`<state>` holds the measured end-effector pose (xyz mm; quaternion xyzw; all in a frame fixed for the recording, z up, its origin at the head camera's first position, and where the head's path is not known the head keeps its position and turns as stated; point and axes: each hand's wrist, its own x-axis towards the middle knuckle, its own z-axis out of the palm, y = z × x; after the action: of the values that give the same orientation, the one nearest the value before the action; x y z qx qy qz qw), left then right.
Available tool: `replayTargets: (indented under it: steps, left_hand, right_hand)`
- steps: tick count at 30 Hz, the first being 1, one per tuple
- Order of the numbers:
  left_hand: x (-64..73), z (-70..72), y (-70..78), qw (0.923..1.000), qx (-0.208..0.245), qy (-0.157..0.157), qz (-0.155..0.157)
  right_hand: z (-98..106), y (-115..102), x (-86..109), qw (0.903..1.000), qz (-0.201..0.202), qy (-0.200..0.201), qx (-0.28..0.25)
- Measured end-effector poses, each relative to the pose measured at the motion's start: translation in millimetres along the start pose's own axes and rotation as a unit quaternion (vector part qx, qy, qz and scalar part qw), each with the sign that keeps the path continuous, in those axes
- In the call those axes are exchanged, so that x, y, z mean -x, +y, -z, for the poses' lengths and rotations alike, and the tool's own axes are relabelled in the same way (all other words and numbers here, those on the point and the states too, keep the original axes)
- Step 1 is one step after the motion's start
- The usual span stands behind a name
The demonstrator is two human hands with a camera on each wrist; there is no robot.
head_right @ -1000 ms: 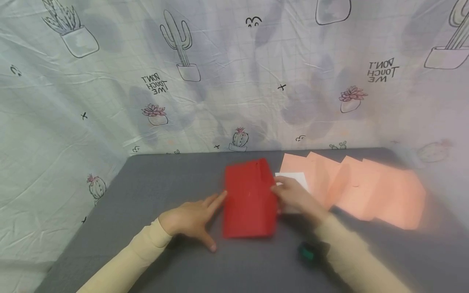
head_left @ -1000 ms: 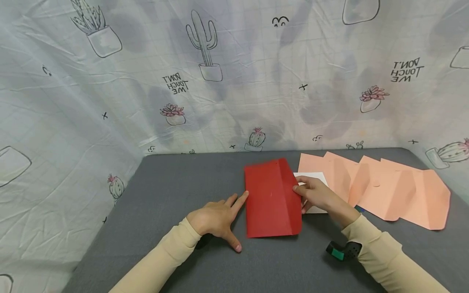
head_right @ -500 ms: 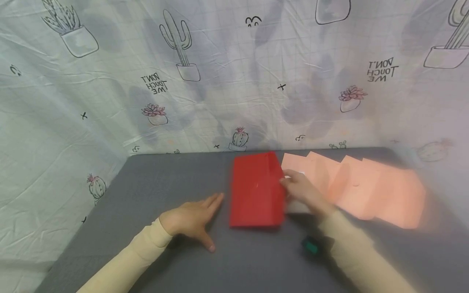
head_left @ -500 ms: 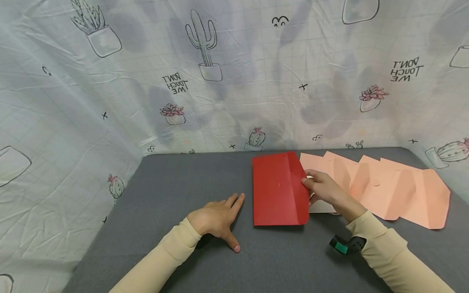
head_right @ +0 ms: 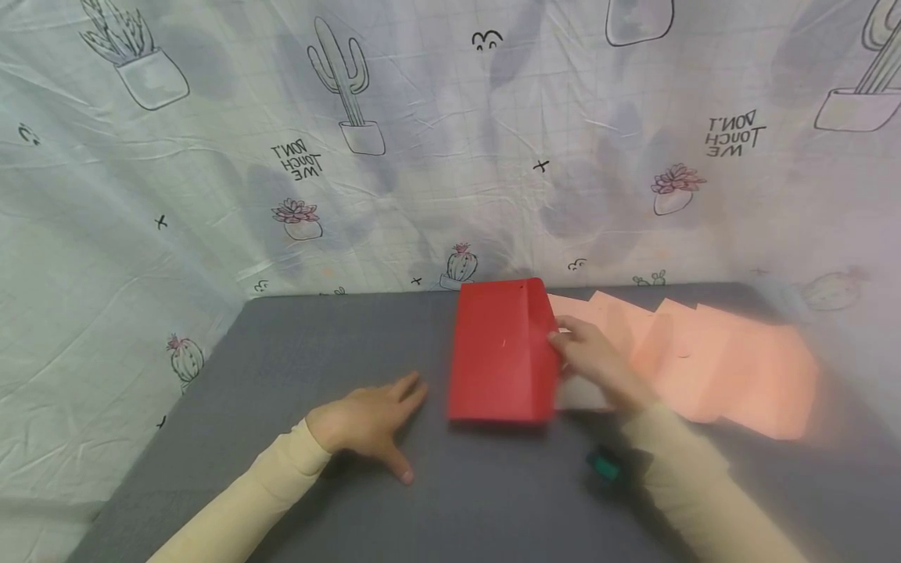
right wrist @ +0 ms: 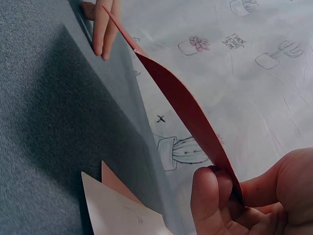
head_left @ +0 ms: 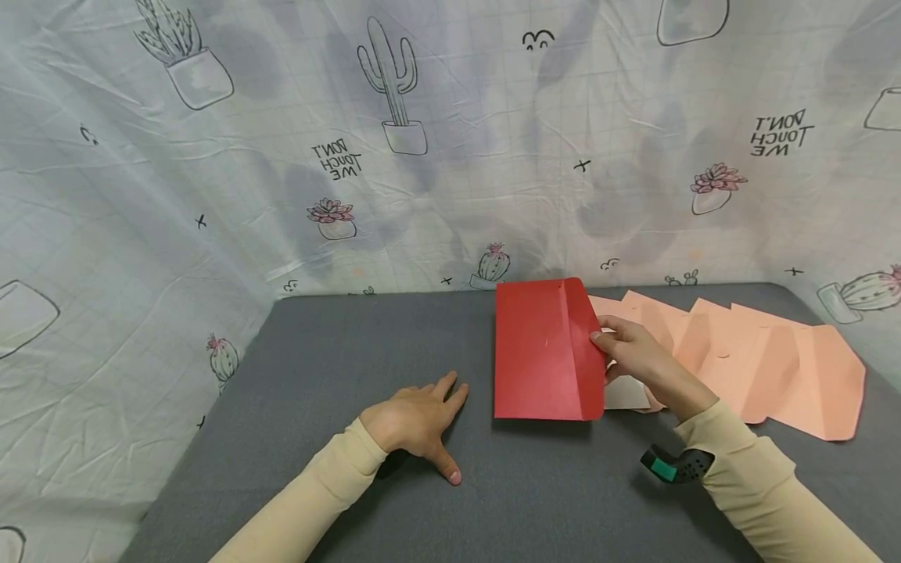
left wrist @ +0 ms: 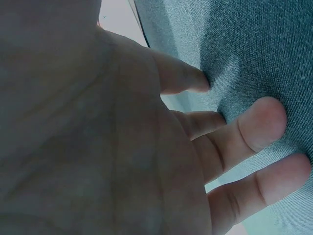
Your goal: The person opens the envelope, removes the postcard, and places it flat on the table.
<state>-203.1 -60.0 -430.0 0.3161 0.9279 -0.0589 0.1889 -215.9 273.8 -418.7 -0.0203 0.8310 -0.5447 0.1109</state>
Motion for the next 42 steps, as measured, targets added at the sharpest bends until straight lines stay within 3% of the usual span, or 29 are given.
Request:
replayTargets:
  steps: [17,30,37,42]
  left_hand:
    - [-1.5,-0.1,1.0,1.0,-0.008,-0.002,0.004]
    - [-1.5,-0.6,1.7,0.9999,-0.009,-0.005,0.006]
    - [-1.4,0.6,1.8,1.0,-0.007,-0.001,0.004]
    - [-1.0,1.0,2.4,0.9999,-0.007,-0.002,0.007]
  right_hand:
    - [20.8,20.0,-9.7,0.998,-0.007,0.057,0.027]
    - [31.6,33.6,-16.9,0.9959,-0.025,0.075,0.044]
    - [34.1,37.6,-17.2,0.9969,-0.038,0.062,0.032]
    - [34.5,42.6,-19.9,0.9952,-0.034,0.068,0.062]
